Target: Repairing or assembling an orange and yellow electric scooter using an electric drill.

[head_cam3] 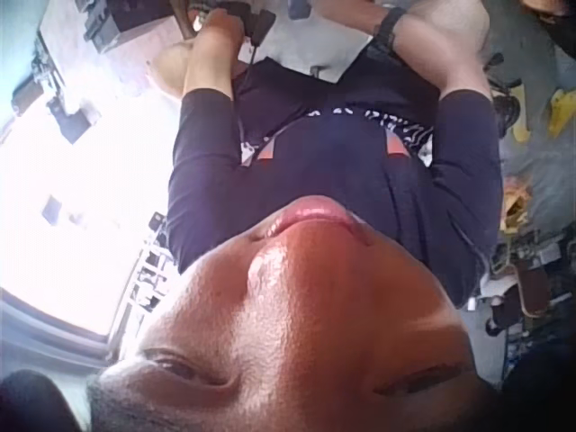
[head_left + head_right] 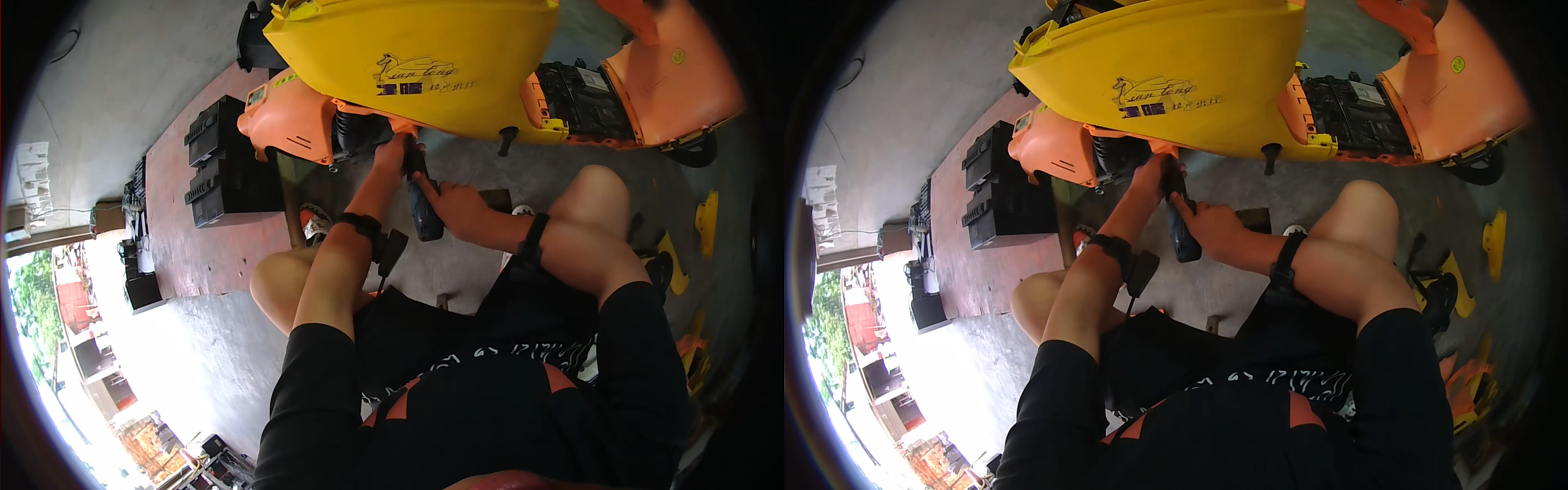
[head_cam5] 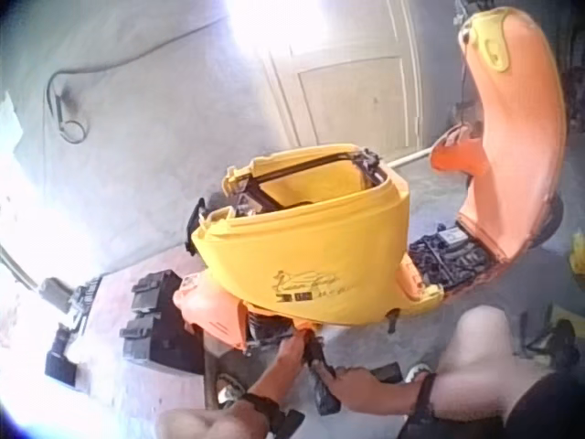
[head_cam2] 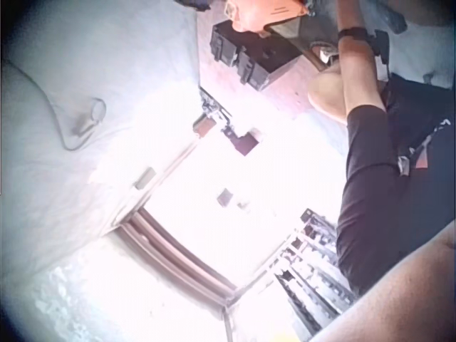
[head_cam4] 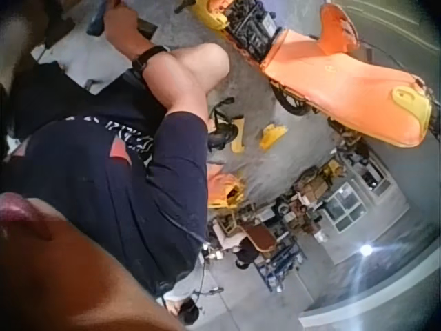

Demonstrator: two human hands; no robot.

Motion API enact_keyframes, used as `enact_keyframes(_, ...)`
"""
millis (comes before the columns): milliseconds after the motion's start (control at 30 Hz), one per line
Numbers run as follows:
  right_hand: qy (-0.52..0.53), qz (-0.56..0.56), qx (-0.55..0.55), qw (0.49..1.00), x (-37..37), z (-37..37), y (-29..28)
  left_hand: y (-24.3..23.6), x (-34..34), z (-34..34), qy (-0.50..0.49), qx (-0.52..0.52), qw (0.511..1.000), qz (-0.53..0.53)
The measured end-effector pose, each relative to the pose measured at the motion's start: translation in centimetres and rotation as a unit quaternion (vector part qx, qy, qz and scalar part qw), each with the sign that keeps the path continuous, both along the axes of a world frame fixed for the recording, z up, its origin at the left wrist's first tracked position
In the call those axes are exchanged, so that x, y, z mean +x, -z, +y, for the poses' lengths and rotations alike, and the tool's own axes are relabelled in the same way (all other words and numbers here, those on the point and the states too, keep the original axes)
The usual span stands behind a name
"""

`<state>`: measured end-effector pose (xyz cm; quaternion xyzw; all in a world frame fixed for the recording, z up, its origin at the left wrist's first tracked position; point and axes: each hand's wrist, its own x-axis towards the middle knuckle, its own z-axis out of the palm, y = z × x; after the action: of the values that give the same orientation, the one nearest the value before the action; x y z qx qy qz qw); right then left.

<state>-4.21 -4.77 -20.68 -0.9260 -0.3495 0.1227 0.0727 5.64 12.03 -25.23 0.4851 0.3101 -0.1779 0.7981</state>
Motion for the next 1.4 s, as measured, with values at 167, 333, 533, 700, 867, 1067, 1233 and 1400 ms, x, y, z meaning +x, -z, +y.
enact_keyframes(167, -0.003, -0.013, 0.018, 1.000, 0.0, -0.2, -0.2, 0.1, -1.0, -0.9, -0.018, 0.094, 0.995, -0.007)
enact_keyframes(333, -0.007, 0.007, 0.081, 0.997, 0.2, -0.7, -0.6, 2.0, -1.0, -1.3, -0.036, 0.147, 0.987, -0.055)
enact_keyframes(533, -0.001, 0.030, 0.069, 0.997, 0.4, -1.1, -0.5, 3.8, -0.4, -0.2, -0.030, 0.127, 0.990, -0.052)
enact_keyframes(700, 0.004, 0.015, 0.108, 0.994, 0.5, -0.6, 0.6, 4.5, 0.2, 0.5, -0.029, 0.061, 0.998, -0.017)
enact_keyframes(867, 0.003, -0.014, 0.087, 0.996, 0.2, 0.7, 2.3, 4.1, -0.5, 0.8, 0.029, 0.077, 0.997, -0.001)
enact_keyframes(1067, -0.002, -0.029, 0.049, 0.998, 0.3, 1.7, 2.8, 3.7, -0.7, 0.7, 0.062, 0.072, 0.993, -0.063)
enact_keyframes(1233, -0.103, -0.051, -0.038, 0.993, 0.2, 0.2, -0.3, 3.8, 0.6, 0.8, 0.062, 0.133, 0.989, -0.027)
enact_keyframes(1400, -0.212, -0.076, -0.184, 0.957, -1.4, -0.7, -2.8, 3.6, 0.5, 0.7, 0.084, 0.127, 0.988, -0.009)
